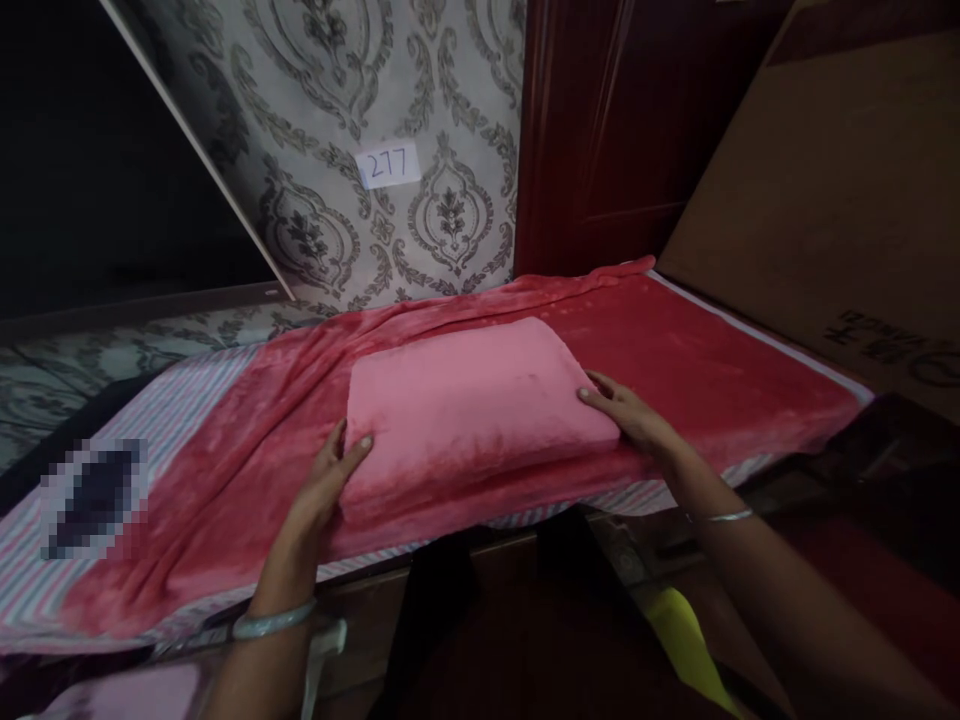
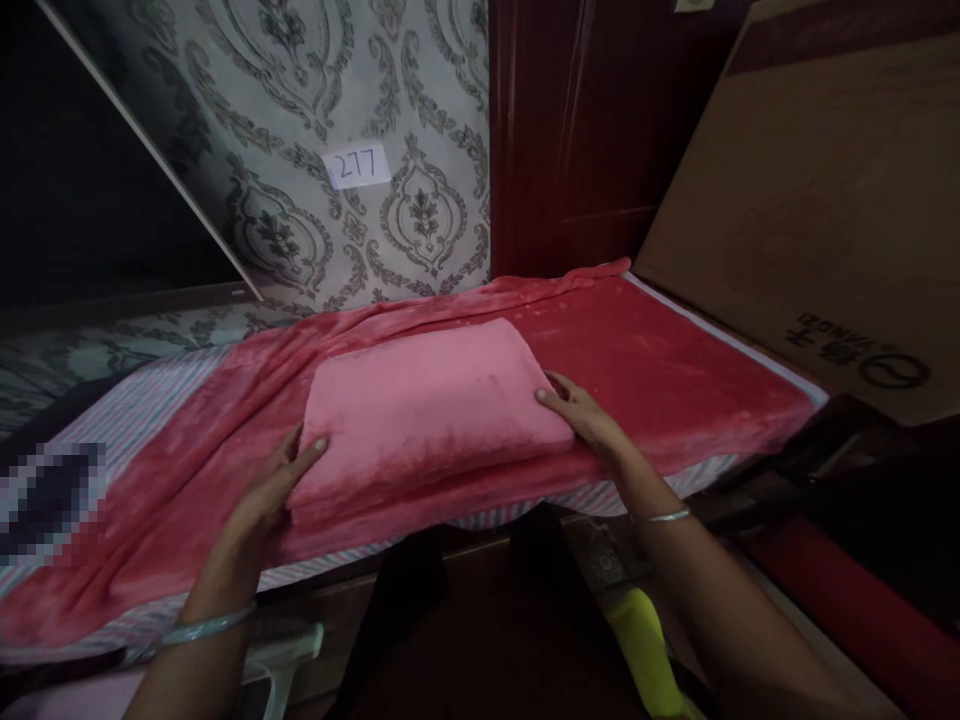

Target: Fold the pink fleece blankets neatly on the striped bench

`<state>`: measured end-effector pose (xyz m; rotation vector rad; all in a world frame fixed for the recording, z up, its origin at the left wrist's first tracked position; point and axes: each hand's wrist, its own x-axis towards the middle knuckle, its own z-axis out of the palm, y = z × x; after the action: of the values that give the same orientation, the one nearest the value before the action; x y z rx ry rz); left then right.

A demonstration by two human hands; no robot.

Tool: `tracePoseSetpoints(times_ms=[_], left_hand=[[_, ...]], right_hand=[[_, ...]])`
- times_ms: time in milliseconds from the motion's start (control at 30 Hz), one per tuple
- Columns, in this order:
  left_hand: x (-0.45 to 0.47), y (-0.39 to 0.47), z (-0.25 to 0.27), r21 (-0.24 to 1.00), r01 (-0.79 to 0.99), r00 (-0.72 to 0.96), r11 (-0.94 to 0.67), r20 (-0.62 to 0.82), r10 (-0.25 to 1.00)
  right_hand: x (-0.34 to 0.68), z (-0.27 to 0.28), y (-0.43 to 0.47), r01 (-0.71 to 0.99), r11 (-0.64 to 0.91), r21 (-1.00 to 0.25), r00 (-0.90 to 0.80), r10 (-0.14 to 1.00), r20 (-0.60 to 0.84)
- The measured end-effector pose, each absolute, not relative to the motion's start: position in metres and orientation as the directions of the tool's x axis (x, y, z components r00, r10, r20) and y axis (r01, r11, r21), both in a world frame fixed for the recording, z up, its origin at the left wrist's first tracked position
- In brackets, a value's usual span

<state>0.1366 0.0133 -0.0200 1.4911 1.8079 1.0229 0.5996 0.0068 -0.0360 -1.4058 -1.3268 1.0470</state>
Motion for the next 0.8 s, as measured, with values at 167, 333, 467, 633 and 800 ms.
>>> tracePoseSetpoints(times_ms=[167, 333, 467, 633, 800], left_hand=[[0.139, -0.002, -0.008, 0.820, 0.572, -0.242, 0.017, 0.150, 0.959], [0.175, -0.027, 0.002, 0.315, 0.902, 0.134, -0.296, 0.447, 0.885], [0.192, -0.029, -0.019, 0.103, 0.941, 0.279, -0.322, 0.301, 0.912], [0.185, -0.023, -0.040, 0.044, 0.946, 0.288, -0.322, 0.342, 0.894], [0.185, -0.027, -0.030, 0.040, 0.941, 0.296, -0.336, 0.386, 0.874]], right_hand=[[0.597, -0.040, -0.010, 0.315, 0.024, -0.949, 0.120, 0.991, 0.065], [0.590, -0.056, -0.011, 0.490, 0.088, -0.867, 0.200, 0.957, 0.210], [0.583, -0.074, -0.008, 0.563, 0.187, -0.805, 0.243, 0.894, 0.378], [0.580, -0.087, -0.013, 0.601, 0.217, -0.769, 0.290, 0.838, 0.463], [0.571, -0.079, -0.023, 0.704, 0.183, -0.686, 0.326, 0.775, 0.541]])
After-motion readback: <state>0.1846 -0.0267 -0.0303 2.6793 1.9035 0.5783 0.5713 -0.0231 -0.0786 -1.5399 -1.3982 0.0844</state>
